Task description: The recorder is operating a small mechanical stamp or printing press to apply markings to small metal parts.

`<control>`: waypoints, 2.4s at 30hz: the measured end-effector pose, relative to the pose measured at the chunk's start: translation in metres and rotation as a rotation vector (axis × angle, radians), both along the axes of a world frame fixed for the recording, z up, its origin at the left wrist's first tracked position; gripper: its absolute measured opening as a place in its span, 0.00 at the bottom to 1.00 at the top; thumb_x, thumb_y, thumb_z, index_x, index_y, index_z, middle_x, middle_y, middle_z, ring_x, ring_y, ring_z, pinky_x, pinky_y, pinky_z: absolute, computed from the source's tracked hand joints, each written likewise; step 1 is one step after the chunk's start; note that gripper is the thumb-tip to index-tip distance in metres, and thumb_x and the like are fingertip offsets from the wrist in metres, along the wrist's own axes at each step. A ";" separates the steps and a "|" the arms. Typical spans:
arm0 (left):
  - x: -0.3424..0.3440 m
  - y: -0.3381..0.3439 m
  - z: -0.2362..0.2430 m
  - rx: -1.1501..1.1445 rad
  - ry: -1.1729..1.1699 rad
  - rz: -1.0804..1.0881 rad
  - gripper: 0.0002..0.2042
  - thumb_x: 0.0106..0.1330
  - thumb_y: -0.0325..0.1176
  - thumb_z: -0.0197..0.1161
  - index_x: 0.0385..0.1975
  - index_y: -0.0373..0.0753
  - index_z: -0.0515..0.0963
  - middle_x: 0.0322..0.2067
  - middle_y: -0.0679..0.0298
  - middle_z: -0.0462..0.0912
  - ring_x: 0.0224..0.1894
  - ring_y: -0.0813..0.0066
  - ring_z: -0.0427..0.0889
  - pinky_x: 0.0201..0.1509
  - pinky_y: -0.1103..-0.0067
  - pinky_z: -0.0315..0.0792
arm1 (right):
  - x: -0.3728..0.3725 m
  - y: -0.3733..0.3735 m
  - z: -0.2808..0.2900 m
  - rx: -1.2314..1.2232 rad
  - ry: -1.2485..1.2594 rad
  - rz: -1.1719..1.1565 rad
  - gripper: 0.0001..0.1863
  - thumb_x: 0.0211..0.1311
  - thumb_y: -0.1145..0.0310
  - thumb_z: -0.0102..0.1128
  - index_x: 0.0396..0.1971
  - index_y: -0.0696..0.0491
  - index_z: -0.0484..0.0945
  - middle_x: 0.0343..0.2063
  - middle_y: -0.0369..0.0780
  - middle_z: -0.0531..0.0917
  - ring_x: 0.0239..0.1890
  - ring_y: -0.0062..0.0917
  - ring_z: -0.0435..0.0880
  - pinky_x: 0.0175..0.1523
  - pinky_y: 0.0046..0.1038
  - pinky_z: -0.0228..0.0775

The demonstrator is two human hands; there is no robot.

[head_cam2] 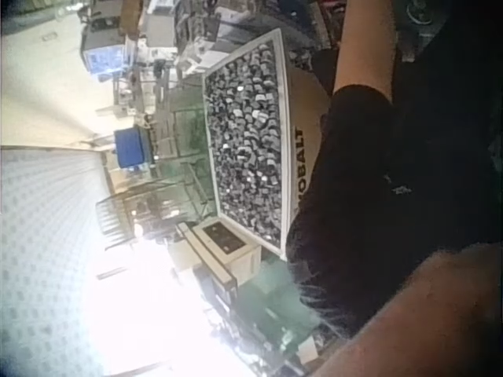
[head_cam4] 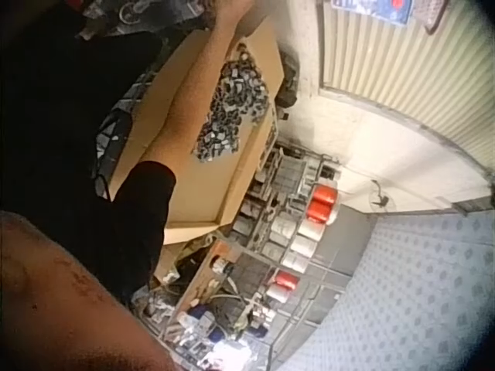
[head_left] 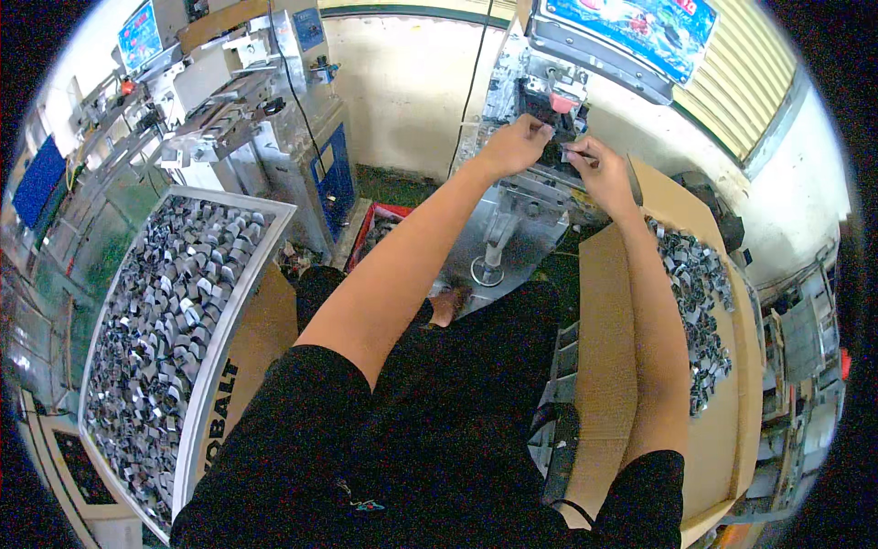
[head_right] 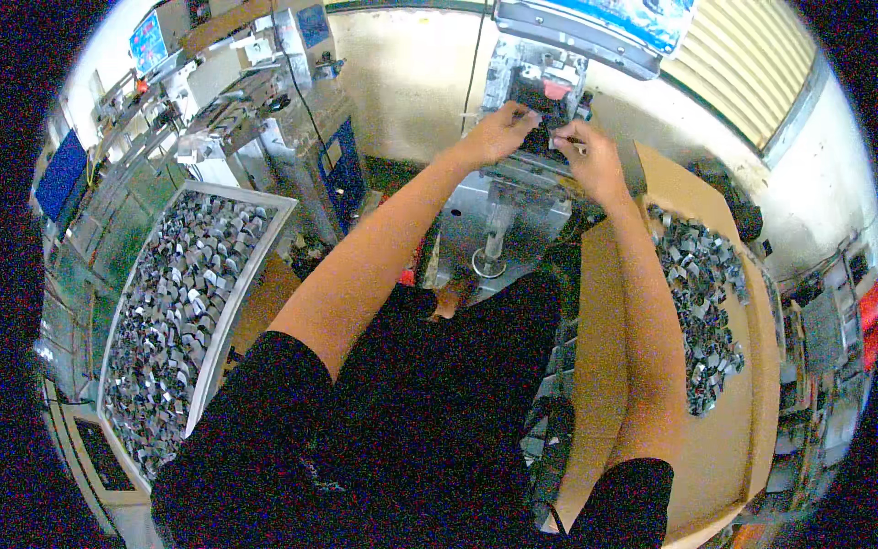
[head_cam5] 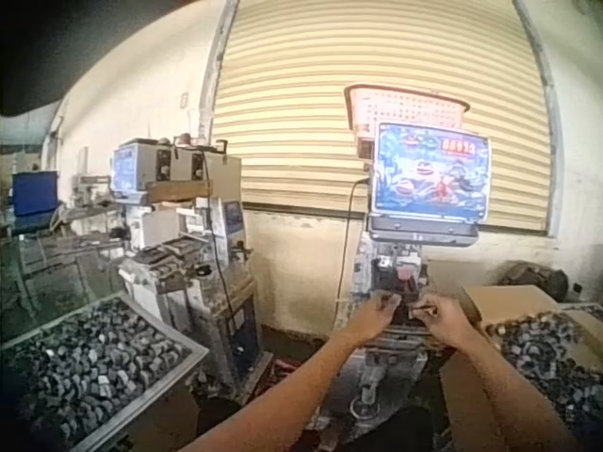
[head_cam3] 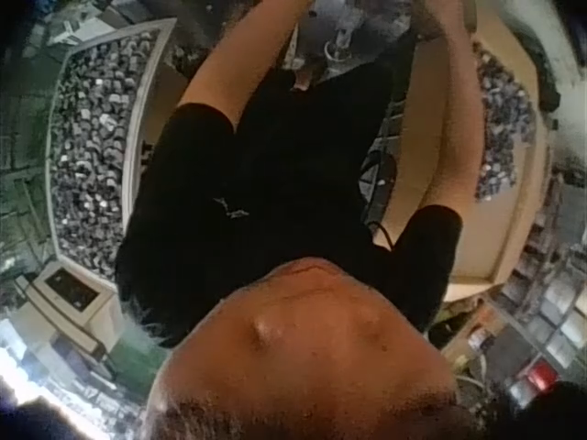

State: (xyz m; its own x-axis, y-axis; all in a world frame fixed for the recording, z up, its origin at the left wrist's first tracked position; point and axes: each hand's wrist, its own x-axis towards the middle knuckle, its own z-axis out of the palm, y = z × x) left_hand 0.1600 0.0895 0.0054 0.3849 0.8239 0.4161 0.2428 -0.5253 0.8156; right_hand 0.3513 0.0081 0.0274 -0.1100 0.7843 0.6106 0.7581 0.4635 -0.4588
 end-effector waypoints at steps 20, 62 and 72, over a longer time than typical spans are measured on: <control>-0.035 -0.088 -0.017 0.167 -0.466 -0.028 0.19 0.68 0.46 0.64 0.45 0.35 0.80 0.39 0.59 0.84 0.43 0.72 0.81 0.51 0.73 0.74 | -0.009 -0.031 -0.016 -0.157 -0.178 -0.024 0.24 0.73 0.61 0.52 0.65 0.52 0.70 0.63 0.49 0.74 0.66 0.41 0.72 0.70 0.37 0.60; -0.604 -0.362 -0.050 -0.321 0.787 1.023 0.23 0.54 0.47 0.71 0.44 0.36 0.83 0.42 0.55 0.87 0.44 0.60 0.86 0.53 0.69 0.77 | 0.008 -0.097 -0.067 0.051 -0.696 -0.197 0.36 0.73 0.62 0.51 0.75 0.55 0.48 0.75 0.47 0.52 0.76 0.43 0.50 0.78 0.40 0.43; -0.608 -0.372 -0.055 -0.564 0.873 0.935 0.24 0.45 0.44 0.79 0.41 0.39 0.84 0.40 0.55 0.87 0.43 0.61 0.86 0.51 0.70 0.78 | 0.008 -0.094 -0.066 0.059 -0.692 -0.195 0.36 0.72 0.64 0.52 0.75 0.55 0.48 0.75 0.47 0.53 0.77 0.43 0.49 0.78 0.40 0.41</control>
